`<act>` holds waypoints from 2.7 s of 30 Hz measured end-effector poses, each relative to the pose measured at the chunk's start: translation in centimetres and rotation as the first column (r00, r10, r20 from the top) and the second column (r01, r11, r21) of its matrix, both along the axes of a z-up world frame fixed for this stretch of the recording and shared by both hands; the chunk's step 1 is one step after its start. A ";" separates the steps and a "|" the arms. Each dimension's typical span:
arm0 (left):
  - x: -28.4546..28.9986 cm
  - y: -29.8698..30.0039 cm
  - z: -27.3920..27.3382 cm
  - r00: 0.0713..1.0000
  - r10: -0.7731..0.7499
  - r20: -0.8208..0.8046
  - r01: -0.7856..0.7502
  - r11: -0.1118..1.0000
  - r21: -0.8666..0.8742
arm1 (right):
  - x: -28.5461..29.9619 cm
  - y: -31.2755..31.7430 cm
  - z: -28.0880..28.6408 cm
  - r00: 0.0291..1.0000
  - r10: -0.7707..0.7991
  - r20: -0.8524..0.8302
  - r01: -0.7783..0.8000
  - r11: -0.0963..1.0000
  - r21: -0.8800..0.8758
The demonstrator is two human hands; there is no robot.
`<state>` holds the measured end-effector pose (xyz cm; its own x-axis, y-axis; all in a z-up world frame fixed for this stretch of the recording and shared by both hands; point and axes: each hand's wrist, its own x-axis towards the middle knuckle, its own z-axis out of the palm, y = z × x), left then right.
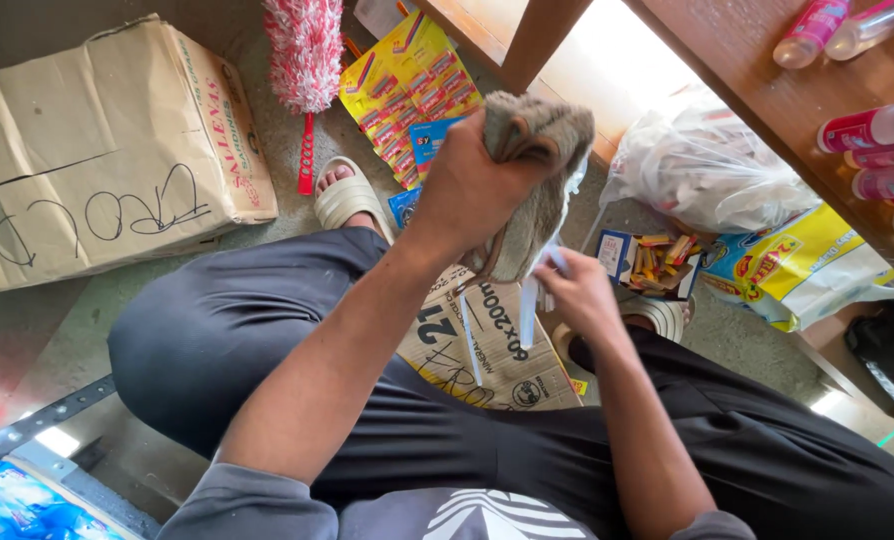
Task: Wiping plastic straws with a cloth and placing them into a clear plastic container for storage.
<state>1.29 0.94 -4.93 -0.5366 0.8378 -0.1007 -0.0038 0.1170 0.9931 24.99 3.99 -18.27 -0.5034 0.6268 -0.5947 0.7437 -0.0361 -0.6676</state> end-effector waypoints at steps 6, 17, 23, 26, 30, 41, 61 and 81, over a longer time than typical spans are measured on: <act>2.1 -0.7 0.5 0.944 -0.321 0.072 0.328 0.938 -0.116 | 1.9 1.7 7.8 0.653 -0.478 -0.588 0.398 0.877 -0.271; 5.7 -0.8 -0.7 0.785 -0.577 0.225 0.588 0.808 0.020 | 3.3 2.1 8.0 0.436 -0.643 -0.629 0.499 0.755 -0.426; 5.7 -0.7 -0.8 0.718 -0.552 0.424 0.557 0.821 0.124 | 2.4 2.2 9.8 0.472 -0.567 -0.675 0.451 0.813 -0.367; 5.8 -0.8 -0.3 0.728 -0.433 0.532 0.466 0.881 0.080 | 1.7 1.7 10.5 0.557 -0.566 -0.608 0.541 0.803 -0.252; 6.0 -0.9 0.3 0.871 -0.477 0.117 0.491 0.836 -0.246 | 0.5 1.9 13.0 0.898 -0.348 -0.271 0.420 0.861 0.286; 5.7 -0.6 0.2 0.818 -0.504 0.276 0.554 0.819 -0.147 | 2.3 1.8 8.1 0.445 -0.646 -0.620 0.465 0.758 -0.457; 2.3 -0.8 0.7 0.939 -0.328 0.104 0.333 0.942 -0.035 | 2.3 2.9 10.3 0.340 -0.673 -0.656 0.536 0.712 -0.454; 6.1 -1.2 -0.5 0.873 -0.450 0.187 0.485 0.843 -0.234 | 1.5 1.7 7.0 0.474 -0.762 -0.440 0.541 0.647 -0.537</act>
